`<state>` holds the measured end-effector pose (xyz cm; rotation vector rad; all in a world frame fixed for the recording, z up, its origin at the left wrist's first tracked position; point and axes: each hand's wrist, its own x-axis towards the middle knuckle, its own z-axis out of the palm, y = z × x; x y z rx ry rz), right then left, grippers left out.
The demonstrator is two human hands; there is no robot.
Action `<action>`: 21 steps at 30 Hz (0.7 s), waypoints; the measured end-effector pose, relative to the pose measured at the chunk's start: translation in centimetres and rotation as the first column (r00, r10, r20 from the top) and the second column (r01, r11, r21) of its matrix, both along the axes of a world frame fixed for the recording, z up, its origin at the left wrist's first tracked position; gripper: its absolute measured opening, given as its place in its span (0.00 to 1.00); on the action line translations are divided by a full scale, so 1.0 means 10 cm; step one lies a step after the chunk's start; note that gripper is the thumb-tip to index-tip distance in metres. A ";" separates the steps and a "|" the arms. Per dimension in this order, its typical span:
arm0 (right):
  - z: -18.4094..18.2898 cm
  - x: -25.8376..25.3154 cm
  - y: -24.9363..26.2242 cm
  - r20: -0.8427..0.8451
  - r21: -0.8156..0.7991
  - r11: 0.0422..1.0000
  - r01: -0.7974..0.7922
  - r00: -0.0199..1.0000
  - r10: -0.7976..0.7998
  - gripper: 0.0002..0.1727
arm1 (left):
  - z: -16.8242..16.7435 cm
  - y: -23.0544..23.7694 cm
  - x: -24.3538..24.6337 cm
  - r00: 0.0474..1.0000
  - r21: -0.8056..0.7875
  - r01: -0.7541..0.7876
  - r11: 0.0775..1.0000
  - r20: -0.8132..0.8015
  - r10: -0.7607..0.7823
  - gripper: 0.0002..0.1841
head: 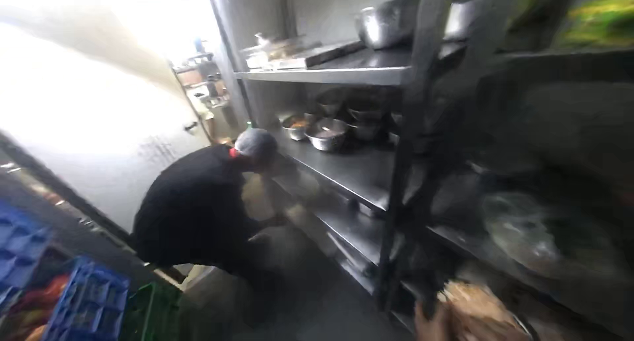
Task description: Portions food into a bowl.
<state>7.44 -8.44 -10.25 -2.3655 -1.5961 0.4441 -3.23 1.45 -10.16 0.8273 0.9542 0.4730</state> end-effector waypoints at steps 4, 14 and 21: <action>0.23 -0.14 -0.07 -0.044 0.056 0.988 0.142 0.989 -0.140 0.17 | -0.56 0.09 -0.11 0.992 0.072 0.127 0.989 -0.010 -0.126 0.31; 0.26 0.00 -0.90 -0.212 0.340 0.910 0.237 0.962 -0.171 0.33 | -0.42 -0.57 -0.15 0.957 0.104 0.291 0.951 -0.014 -0.291 0.30; -0.19 -0.26 -2.04 -0.030 0.571 0.800 0.183 0.979 -0.202 0.31 | -0.58 -1.47 0.03 0.857 0.077 0.508 0.858 0.053 -0.512 0.31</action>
